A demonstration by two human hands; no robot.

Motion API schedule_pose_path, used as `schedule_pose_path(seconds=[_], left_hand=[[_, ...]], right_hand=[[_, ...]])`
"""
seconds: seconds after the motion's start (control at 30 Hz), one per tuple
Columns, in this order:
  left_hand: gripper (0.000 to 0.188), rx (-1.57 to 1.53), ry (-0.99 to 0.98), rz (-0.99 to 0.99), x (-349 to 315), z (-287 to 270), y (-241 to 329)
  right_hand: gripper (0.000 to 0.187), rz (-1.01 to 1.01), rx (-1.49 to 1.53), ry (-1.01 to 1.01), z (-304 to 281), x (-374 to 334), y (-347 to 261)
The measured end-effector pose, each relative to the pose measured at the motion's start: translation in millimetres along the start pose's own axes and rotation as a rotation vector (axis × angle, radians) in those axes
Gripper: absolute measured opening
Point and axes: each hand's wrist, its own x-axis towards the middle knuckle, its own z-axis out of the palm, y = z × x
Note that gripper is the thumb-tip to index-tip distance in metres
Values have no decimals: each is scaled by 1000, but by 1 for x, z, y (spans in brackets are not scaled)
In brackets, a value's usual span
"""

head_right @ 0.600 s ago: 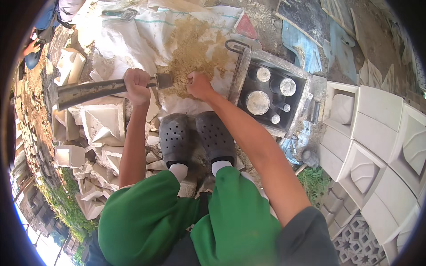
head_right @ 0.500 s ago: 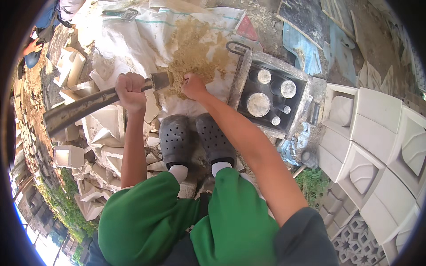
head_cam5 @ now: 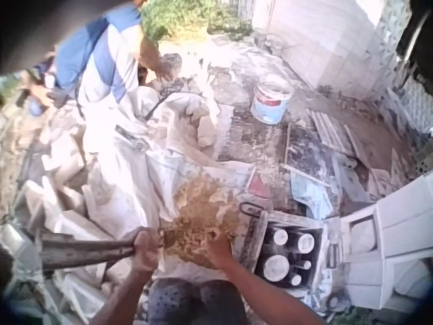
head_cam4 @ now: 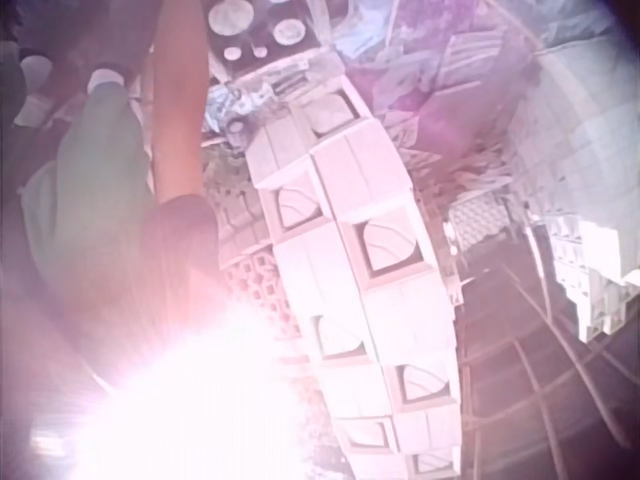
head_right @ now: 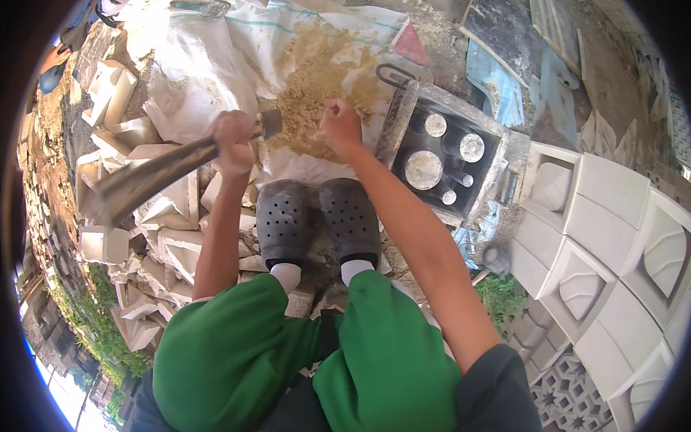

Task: The person uses a heavy metal tool to crush beige stone-like material on a white sack on the ground.

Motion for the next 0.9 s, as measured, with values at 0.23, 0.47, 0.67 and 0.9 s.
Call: schedule_pose_path(seconds=[0.23,0.47,0.67,0.9], left_hand=[[38,-63,-44,-39,26,15,15],[34,-241,-120,100,35,17,3],[35,-109,16,-127,37,10,-29],[35,-278,-51,-97,34,17,53]], right_hand=[[25,-51,-61,61,-5,4,25],[24,-29,-62,39,-6,2,16],[24,-38,-164,2,-10,-8,2],[24,-107,-165,26,-12,-20,-14]])
